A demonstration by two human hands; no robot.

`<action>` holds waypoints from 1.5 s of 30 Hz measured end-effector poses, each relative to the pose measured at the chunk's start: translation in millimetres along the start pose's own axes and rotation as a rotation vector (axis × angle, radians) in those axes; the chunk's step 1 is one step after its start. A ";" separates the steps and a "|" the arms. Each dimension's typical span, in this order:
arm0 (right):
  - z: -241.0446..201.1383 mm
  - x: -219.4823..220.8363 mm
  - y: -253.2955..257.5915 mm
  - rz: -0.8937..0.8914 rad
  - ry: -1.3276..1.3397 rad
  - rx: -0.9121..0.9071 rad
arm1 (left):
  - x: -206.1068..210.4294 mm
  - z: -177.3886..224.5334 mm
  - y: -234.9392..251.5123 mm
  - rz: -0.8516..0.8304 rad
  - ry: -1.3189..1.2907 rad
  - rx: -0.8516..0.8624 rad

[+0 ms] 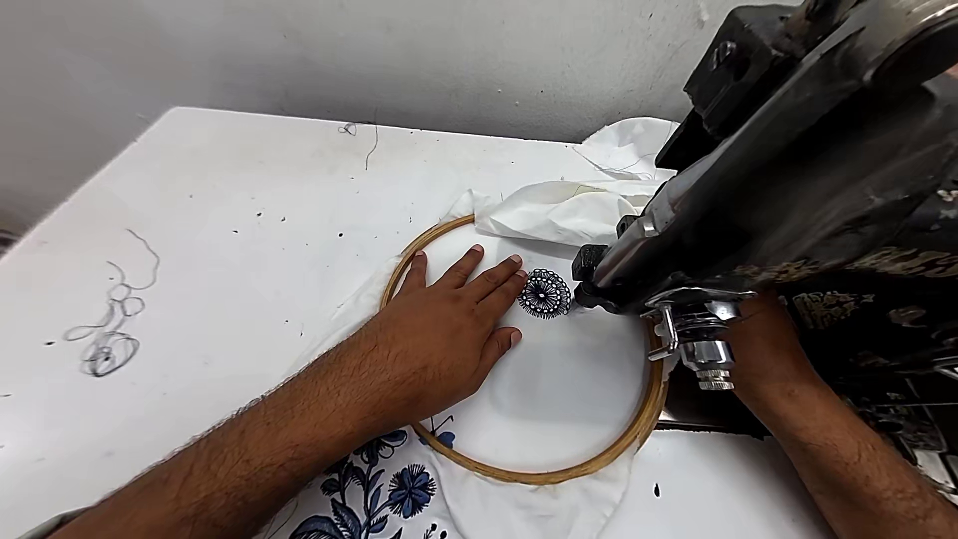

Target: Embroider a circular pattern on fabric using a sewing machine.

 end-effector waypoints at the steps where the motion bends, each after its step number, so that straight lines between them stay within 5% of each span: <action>1: 0.2 -0.9 0.8 -0.010 -0.010 0.011 | 0.3 0.5 0.8 -0.004 0.002 0.001; 45: -1.8 0.2 0.9 0.023 -0.023 0.035 | 1.7 -1.1 3.0 0.024 -0.013 0.011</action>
Point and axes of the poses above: each hand's wrist, its own y-axis towards the middle knuckle, its own x-axis out of the palm, z = x × y, the point moved 2 cm from there along y, towards the middle knuckle, and after that the axes turned 7 degrees about y, right-handed, at the moved point
